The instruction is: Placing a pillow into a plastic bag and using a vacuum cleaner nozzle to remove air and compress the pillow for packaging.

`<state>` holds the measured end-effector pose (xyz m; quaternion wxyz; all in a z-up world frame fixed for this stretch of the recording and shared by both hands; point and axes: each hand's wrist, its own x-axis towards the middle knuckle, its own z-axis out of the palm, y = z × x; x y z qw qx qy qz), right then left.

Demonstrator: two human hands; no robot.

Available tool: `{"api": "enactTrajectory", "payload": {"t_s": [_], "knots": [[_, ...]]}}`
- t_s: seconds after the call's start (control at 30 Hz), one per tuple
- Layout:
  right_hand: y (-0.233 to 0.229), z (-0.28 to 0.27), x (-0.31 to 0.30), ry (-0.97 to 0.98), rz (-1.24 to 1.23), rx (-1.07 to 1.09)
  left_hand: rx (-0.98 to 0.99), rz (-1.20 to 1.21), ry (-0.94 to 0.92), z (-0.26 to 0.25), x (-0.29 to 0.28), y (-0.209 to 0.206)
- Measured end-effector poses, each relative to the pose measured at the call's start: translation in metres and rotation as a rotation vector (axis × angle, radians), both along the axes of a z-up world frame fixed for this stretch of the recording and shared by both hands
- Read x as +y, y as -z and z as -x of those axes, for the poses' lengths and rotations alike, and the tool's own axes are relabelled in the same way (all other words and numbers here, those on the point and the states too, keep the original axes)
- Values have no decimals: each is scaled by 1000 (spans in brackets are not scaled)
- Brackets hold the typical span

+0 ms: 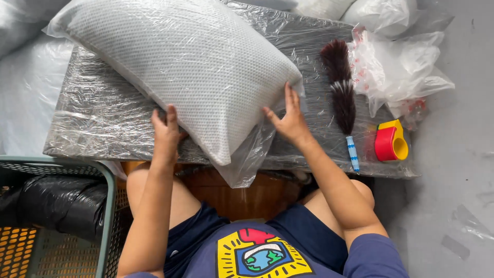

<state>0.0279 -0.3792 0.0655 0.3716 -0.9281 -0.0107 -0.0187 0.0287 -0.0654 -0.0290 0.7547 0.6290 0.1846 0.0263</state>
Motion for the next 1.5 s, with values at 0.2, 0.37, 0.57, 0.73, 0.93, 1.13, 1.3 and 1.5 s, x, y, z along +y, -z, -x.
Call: {"api": "enactTrajectory", "payload": {"t_s": [0.2, 0.37, 0.57, 0.73, 0.93, 1.13, 1.3, 1.5], "knots": [[-17, 44, -9, -104, 216, 99, -87, -152, 8, -9, -6, -9], [15, -24, -75, 45, 52, -368, -91, -90, 147, -7, 22, -16], [54, -45, -37, 64, -531, 225, -99, 9, 118, -15, 22, 2], [59, 34, -41, 114, -248, 267, -137, -143, 193, 2, 31, -25], [30, 102, -33, 403, -666, 448, -126, -169, 366, -12, -8, -33], [39, 26, -60, 516, -924, 140, -21, -618, 242, -79, -27, -72], [96, 17, -102, 393, -814, 256, -38, -973, 294, 4, -18, -114], [63, 38, -74, 472, -1021, 354, 267, -607, 441, 33, -26, -72]]}}
